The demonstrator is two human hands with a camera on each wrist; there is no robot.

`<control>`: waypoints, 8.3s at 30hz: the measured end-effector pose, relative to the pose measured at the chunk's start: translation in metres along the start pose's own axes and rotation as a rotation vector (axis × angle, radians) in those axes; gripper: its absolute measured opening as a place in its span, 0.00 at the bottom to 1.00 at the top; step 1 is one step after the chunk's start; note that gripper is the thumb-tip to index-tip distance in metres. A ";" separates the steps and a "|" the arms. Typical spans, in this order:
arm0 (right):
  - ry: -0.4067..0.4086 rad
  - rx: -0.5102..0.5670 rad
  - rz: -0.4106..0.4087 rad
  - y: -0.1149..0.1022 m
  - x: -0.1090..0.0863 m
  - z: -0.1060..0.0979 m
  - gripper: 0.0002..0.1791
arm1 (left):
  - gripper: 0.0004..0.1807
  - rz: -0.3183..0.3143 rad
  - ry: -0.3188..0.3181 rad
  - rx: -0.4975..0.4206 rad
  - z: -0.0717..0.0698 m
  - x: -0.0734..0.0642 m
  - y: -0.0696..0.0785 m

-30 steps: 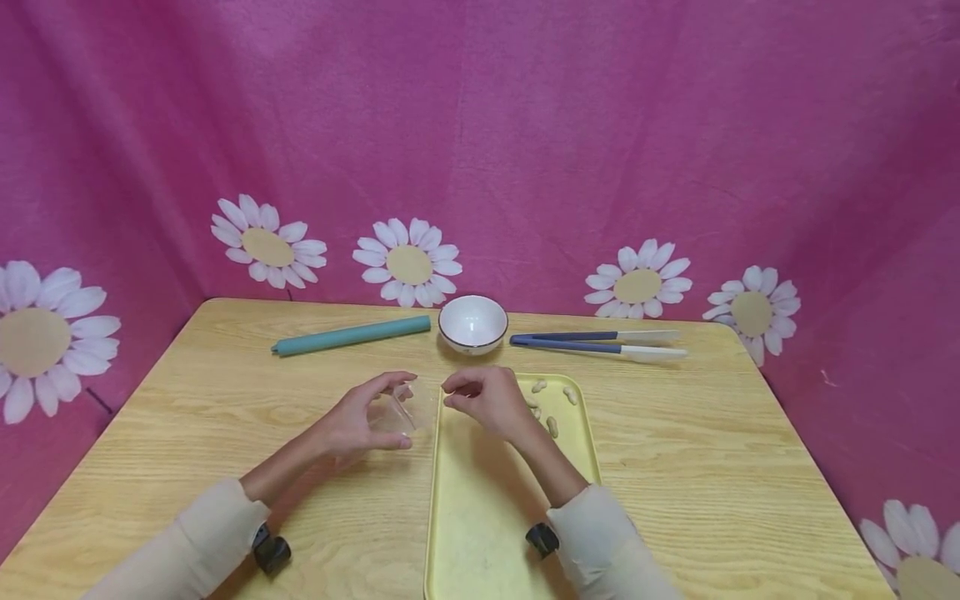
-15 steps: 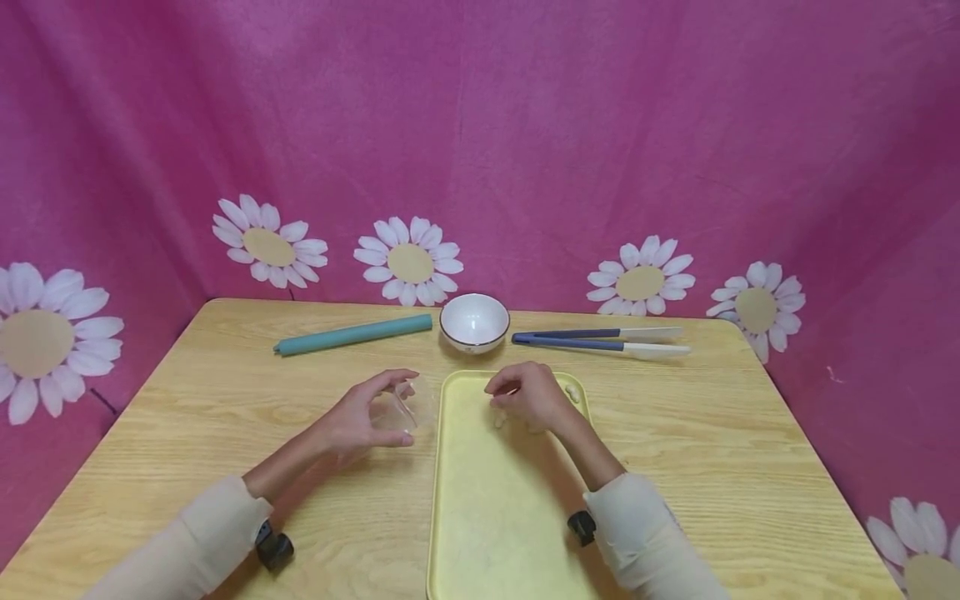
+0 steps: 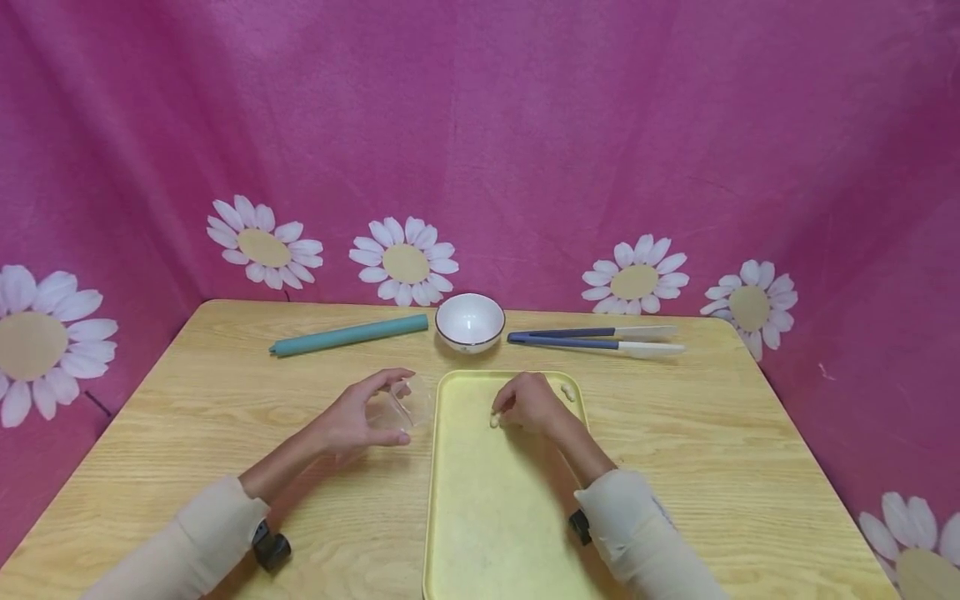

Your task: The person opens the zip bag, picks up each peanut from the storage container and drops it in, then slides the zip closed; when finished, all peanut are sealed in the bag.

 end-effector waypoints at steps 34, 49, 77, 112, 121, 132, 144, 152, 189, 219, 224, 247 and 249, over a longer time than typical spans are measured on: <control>0.228 0.154 0.067 -0.049 0.014 0.000 0.06 | 0.45 -0.078 0.005 -0.099 0.001 -0.001 -0.002; 0.181 0.256 -0.026 -0.085 0.028 0.027 0.05 | 0.45 -0.007 0.006 -0.004 0.000 0.001 -0.002; 0.217 0.171 0.141 -0.024 0.012 -0.015 0.08 | 0.46 -0.043 -0.003 -0.010 -0.001 0.002 0.002; 0.156 -0.023 0.204 0.001 0.017 -0.008 0.04 | 0.46 0.013 0.009 -0.005 -0.002 0.002 -0.002; 0.251 0.188 0.162 -0.021 0.017 -0.009 0.07 | 0.46 0.011 0.009 -0.005 -0.002 0.002 -0.001; 0.248 0.384 0.087 -0.059 0.022 0.008 0.09 | 0.47 -0.025 0.006 -0.019 -0.001 0.002 -0.001; 0.176 0.411 0.023 -0.082 0.026 0.033 0.06 | 0.45 0.022 0.006 0.032 -0.002 0.002 -0.002; 0.152 0.362 -0.008 -0.079 0.023 0.028 0.06 | 0.45 0.001 0.000 0.016 -0.001 0.003 -0.001; 0.139 -0.040 0.310 0.031 -0.004 -0.020 0.05 | 0.45 -0.044 0.005 -0.001 0.001 0.003 -0.005; 0.166 0.276 0.083 -0.033 0.010 -0.002 0.06 | 0.46 -0.012 0.006 0.016 0.000 0.003 -0.004; 0.172 0.419 0.050 -0.052 0.017 0.009 0.08 | 0.45 -0.030 0.004 0.006 0.000 0.003 -0.002; 0.128 0.493 0.041 -0.066 0.020 0.020 0.09 | 0.45 -0.023 0.003 0.029 -0.002 0.004 -0.002; 0.140 0.474 0.053 -0.059 0.018 0.014 0.09 | 0.45 -0.019 0.007 0.032 -0.002 0.004 -0.002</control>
Point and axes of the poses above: each hand's wrist, its own x-axis towards the middle knuckle, its own z-axis out of the palm, y = z × x, the point moved 1 cm from there along x, towards the middle knuckle, and after that the axes turned 2 degrees about y, right-handed, at the moved point
